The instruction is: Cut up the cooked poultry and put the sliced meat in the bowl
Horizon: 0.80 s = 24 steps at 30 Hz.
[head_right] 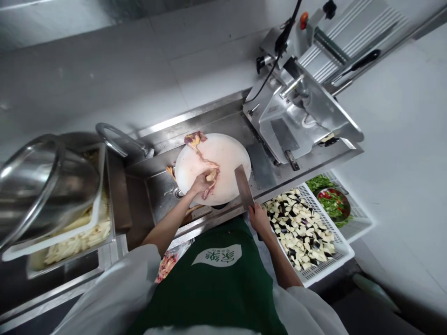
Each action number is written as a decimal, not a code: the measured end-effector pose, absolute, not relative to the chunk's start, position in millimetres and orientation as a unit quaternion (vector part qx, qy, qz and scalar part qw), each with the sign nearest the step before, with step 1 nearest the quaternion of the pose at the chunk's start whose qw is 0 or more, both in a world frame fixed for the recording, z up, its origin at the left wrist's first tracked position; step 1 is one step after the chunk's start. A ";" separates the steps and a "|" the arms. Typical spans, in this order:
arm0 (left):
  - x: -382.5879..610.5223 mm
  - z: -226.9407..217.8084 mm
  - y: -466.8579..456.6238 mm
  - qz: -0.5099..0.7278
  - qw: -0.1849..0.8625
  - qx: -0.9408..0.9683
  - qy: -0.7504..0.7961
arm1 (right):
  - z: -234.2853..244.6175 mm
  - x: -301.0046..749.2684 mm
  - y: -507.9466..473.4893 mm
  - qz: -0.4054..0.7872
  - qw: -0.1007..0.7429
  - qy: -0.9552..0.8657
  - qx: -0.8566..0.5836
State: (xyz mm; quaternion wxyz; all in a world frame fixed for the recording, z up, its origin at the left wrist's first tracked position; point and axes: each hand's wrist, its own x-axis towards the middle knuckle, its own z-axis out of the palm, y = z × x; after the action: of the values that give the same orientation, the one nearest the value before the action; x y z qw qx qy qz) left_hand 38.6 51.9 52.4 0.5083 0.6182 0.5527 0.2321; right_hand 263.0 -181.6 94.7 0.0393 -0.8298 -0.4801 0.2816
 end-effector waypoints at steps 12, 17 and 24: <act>-31.1 93.6 55.4 0.411 0.652 0.370 0.519 | 96.8 257.2 -118.0 0.319 -0.064 -0.642 -0.695; -17.6 57.9 29.8 0.388 0.544 0.311 0.676 | 95.2 258.5 -109.8 0.315 -0.076 -0.641 -0.695; -28.3 42.8 44.7 0.327 0.420 0.397 0.748 | 86.9 261.7 -106.4 0.320 -0.061 -0.644 -0.692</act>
State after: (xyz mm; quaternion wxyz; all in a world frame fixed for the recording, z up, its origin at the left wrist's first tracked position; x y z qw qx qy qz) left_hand -28.3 44.7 42.8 0.4196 0.3969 0.7481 0.3267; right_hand 261.7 -106.4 86.9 -0.0610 -0.6924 -0.6440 0.3195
